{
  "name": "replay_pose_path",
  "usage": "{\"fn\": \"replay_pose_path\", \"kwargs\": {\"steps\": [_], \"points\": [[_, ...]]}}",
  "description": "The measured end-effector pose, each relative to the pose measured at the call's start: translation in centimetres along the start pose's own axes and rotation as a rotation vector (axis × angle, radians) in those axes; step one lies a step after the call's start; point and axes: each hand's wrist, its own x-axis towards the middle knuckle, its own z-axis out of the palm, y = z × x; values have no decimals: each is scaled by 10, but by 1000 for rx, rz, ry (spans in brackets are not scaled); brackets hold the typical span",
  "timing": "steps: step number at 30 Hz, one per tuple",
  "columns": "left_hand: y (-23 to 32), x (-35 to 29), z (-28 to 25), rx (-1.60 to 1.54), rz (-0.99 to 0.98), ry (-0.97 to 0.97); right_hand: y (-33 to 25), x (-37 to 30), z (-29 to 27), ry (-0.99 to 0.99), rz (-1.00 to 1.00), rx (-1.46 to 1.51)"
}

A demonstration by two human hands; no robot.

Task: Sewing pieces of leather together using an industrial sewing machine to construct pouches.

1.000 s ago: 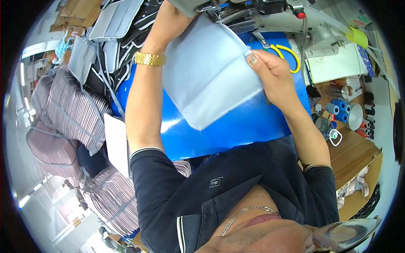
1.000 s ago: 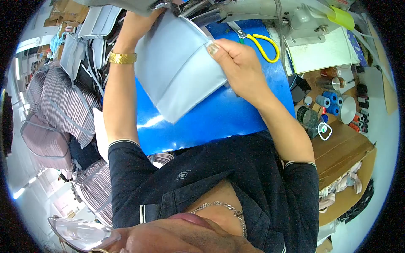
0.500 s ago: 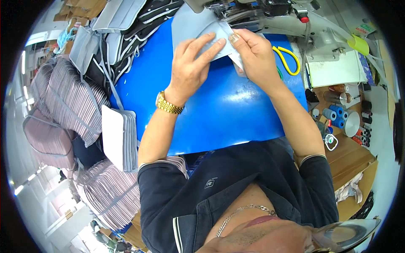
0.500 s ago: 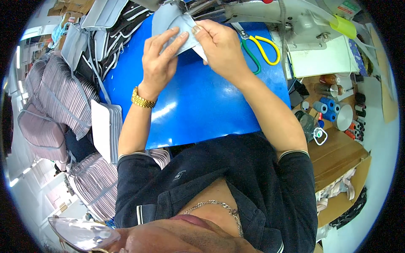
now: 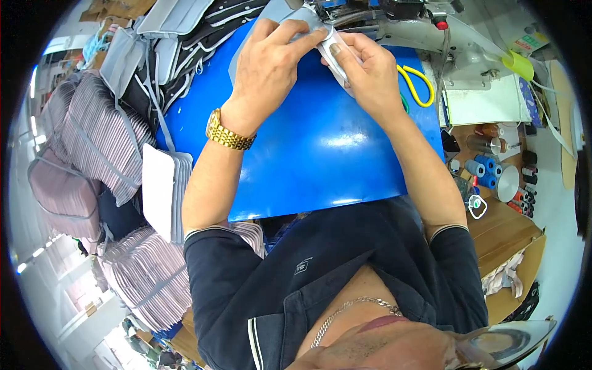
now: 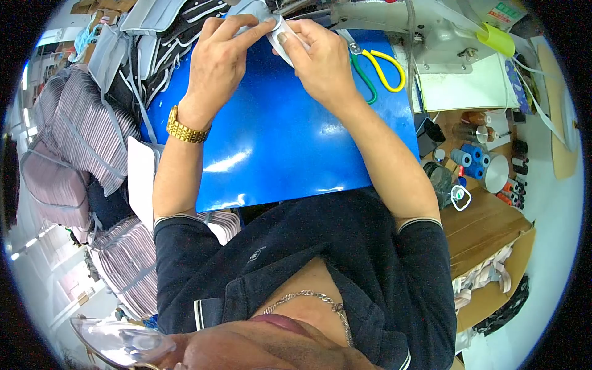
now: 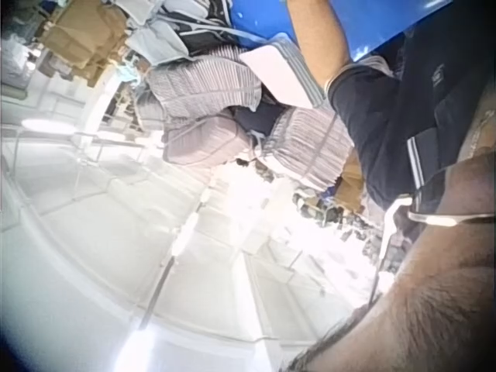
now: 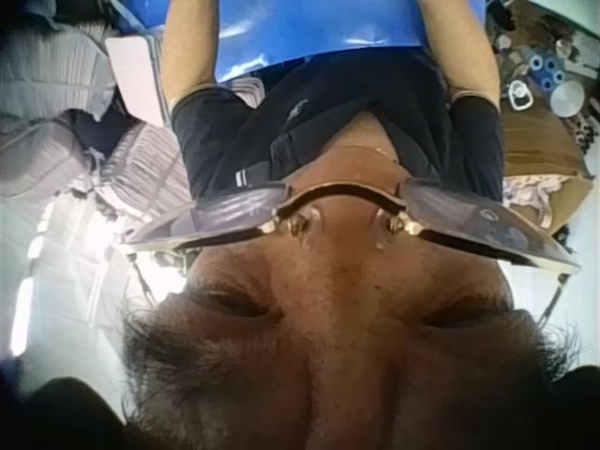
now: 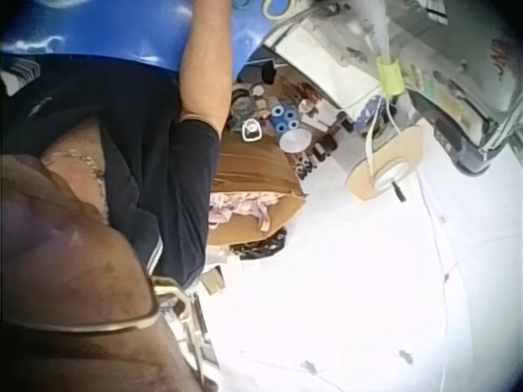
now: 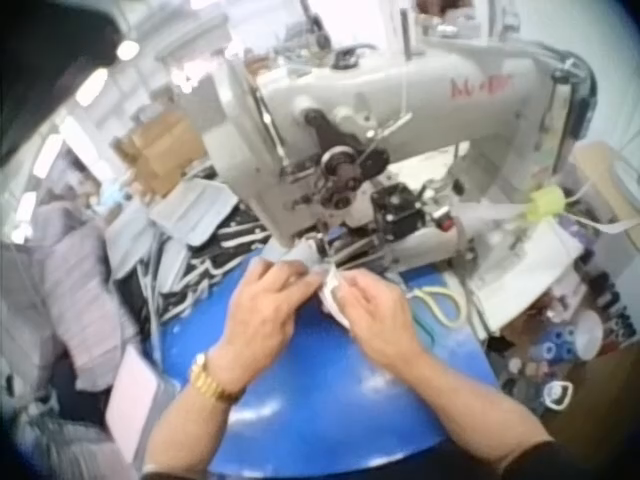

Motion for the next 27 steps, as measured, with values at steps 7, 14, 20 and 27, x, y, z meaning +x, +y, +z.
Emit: {"fn": "replay_pose_path", "kwargs": {"steps": [7,14,20,27], "points": [[45,46,-29,-40,-278,-292,-2,4,-5,61,-31,-223],[54,68,-33,-36,-496,-534,-13,4,-3,31,62,-174],[59,-14,-17,-573,-319,-56,17,2,-21,-159,36,121],[93,-100,-5,-218,-44,-103,6,0,-26,-236,76,171]]}}
